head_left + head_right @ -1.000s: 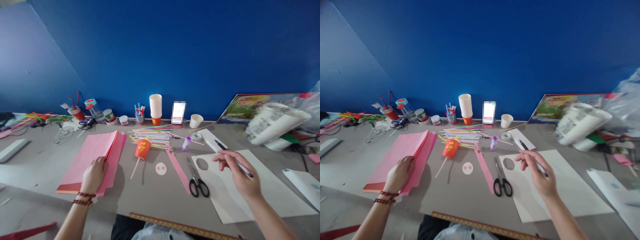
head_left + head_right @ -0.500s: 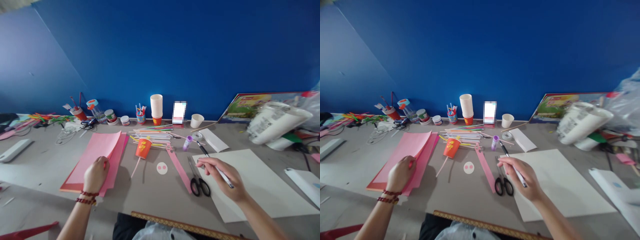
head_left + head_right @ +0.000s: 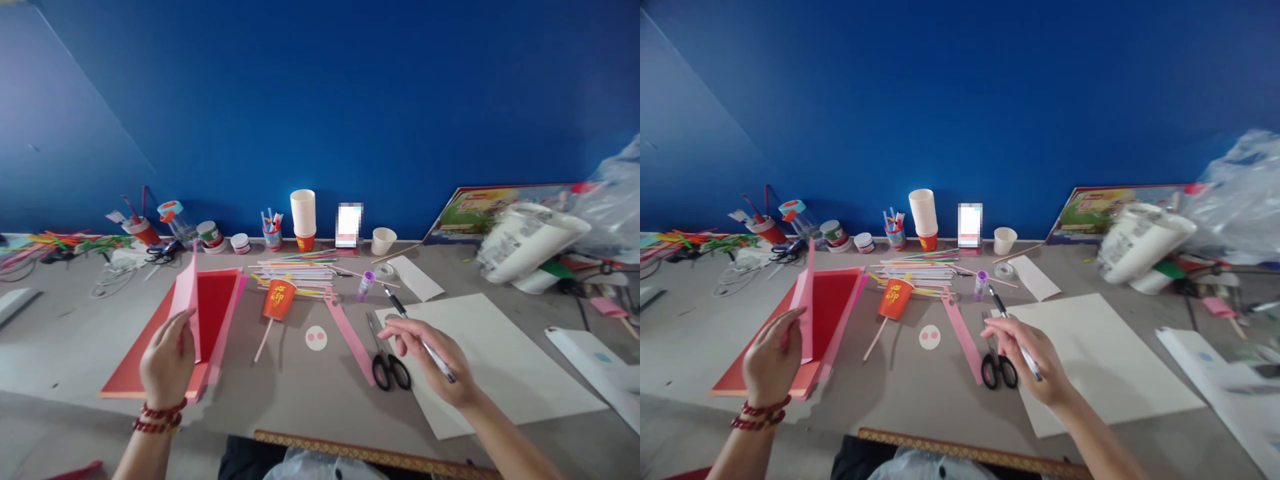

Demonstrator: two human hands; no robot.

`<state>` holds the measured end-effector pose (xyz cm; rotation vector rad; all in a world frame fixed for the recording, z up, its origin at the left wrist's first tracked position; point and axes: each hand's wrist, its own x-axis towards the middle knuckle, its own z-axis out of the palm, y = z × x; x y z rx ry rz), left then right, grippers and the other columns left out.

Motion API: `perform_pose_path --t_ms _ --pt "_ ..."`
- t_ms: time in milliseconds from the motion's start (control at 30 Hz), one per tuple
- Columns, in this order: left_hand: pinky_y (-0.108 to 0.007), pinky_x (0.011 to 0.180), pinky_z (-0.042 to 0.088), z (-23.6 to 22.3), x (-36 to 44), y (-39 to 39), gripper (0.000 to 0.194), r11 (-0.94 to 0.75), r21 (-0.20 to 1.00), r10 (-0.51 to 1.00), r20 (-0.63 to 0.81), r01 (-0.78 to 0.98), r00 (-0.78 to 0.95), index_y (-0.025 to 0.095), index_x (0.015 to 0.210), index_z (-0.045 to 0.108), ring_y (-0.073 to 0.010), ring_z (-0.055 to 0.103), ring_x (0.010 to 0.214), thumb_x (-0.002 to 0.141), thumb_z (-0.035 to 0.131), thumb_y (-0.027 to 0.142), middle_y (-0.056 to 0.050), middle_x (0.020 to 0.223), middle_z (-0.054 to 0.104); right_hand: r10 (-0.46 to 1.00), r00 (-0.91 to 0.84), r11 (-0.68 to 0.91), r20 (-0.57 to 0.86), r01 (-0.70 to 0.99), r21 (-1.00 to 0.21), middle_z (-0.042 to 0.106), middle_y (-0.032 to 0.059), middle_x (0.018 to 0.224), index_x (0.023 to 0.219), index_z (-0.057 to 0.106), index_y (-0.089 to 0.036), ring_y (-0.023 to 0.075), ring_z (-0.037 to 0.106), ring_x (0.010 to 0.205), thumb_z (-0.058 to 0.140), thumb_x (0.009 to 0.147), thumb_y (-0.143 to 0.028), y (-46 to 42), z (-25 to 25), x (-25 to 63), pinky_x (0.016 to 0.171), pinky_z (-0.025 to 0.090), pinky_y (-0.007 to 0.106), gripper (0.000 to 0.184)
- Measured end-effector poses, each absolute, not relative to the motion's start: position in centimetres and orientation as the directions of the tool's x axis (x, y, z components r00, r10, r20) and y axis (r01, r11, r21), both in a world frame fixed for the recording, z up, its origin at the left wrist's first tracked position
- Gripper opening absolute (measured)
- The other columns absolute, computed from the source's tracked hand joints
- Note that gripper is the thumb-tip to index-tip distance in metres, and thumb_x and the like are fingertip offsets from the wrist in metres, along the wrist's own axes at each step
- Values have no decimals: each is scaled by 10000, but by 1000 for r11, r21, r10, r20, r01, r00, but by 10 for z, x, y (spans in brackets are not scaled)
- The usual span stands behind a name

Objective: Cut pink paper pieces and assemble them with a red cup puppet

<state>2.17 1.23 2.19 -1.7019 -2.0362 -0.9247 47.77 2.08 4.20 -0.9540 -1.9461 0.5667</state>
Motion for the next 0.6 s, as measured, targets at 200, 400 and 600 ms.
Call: perform_pose_path --t_ms 200,400,600 --pt "-342 893 506 13 19 17 351 -23 188 845 528 982 -82 190 1208 598 -247 647 1061 944 374 246 -89 1194 669 775 -363 631 518 391 -670 705 42 956 1265 527 -263 121 603 628 373 996 -169 22 42 471 637 522 257 324" --pt "-330 776 522 -5 7 13 369 22 59 896 441 998 -45 181 1178 615 -245 656 983 909 364 195 -87 1125 696 754 -403 657 519 426 -622 704 43 944 1229 543 -257 118 600 612 391 980 -150 21 44 471 627 518 247 311" --pt "-357 772 522 -9 8 6 343 60 -67 968 246 996 -42 178 1143 617 -282 617 990 926 432 367 -109 1153 675 752 -417 660 511 461 -594 718 47 914 1187 556 -255 128 625 605 396 980 -169 23 48 468 613 526 248 275"
